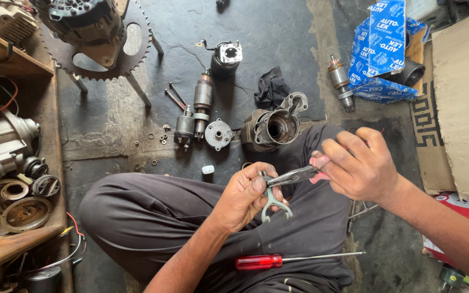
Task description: The person applies glue to a small metal component and uses pliers to manipulate it. They then pick up a motor armature and fit the component onto it.
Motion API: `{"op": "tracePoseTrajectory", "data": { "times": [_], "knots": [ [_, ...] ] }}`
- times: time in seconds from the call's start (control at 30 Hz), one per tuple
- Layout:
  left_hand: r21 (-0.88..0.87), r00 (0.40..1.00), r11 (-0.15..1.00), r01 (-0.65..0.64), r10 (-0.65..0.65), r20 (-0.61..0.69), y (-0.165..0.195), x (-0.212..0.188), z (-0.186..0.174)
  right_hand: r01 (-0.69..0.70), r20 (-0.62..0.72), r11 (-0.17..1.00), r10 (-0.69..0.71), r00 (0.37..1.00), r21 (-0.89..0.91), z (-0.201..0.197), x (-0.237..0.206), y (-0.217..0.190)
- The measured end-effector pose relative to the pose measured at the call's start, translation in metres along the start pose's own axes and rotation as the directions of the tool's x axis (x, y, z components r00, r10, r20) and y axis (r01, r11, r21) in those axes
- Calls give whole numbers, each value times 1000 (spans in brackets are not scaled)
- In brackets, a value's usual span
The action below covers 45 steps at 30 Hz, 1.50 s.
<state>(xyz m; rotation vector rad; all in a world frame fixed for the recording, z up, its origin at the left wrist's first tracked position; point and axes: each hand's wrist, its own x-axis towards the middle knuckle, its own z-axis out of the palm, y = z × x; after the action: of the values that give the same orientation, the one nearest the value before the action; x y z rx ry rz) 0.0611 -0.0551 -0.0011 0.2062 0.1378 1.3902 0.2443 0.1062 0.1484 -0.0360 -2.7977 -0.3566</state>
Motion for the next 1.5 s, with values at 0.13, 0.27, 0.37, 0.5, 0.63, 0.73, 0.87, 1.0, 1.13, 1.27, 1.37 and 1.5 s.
{"op": "tracePoseTrajectory", "data": {
  "times": [0.13,0.27,0.37,0.5,0.63,0.73,0.87,1.0,1.13,1.27,1.37,1.5],
  "knots": [
    [9,1000,1000,-12,12,-5,1,1,1,-39,22,999,39,999,-8,2,-3,-4],
    [14,1000,1000,-5,5,-11,1,1,1,-53,28,999,53,998,11,3,-7,-5],
    [12,1000,1000,-7,7,-13,0,2,2,-54,12,998,54,998,20,3,-9,-4],
    [8,1000,1000,-9,9,1,1,1,2,-51,6,998,51,999,32,4,-9,-4],
    [18,1000,1000,-17,17,-1,3,3,2,-46,15,998,45,999,38,4,-8,-4],
    [21,1000,1000,-19,19,-9,4,3,0,-46,0,998,47,999,36,4,-7,-5],
    [46,999,999,-22,24,-34,3,6,-6,-47,-20,998,47,999,34,6,-6,-4],
    [69,999,997,-38,40,-29,3,10,-8,-44,-6,998,44,999,40,3,-1,-3],
    [142,993,989,-31,48,-112,8,6,-7,-46,-23,998,47,999,36,2,11,-4],
    [112,996,994,-13,23,-85,7,7,-9,-9,-45,997,13,999,83,4,14,-5],
    [99,998,995,-35,41,-57,1,10,-14,-40,-20,997,42,999,69,1,7,-4],
    [102,997,995,0,7,-75,3,6,-17,-51,-60,993,58,997,110,3,3,-5]
  ]
}}
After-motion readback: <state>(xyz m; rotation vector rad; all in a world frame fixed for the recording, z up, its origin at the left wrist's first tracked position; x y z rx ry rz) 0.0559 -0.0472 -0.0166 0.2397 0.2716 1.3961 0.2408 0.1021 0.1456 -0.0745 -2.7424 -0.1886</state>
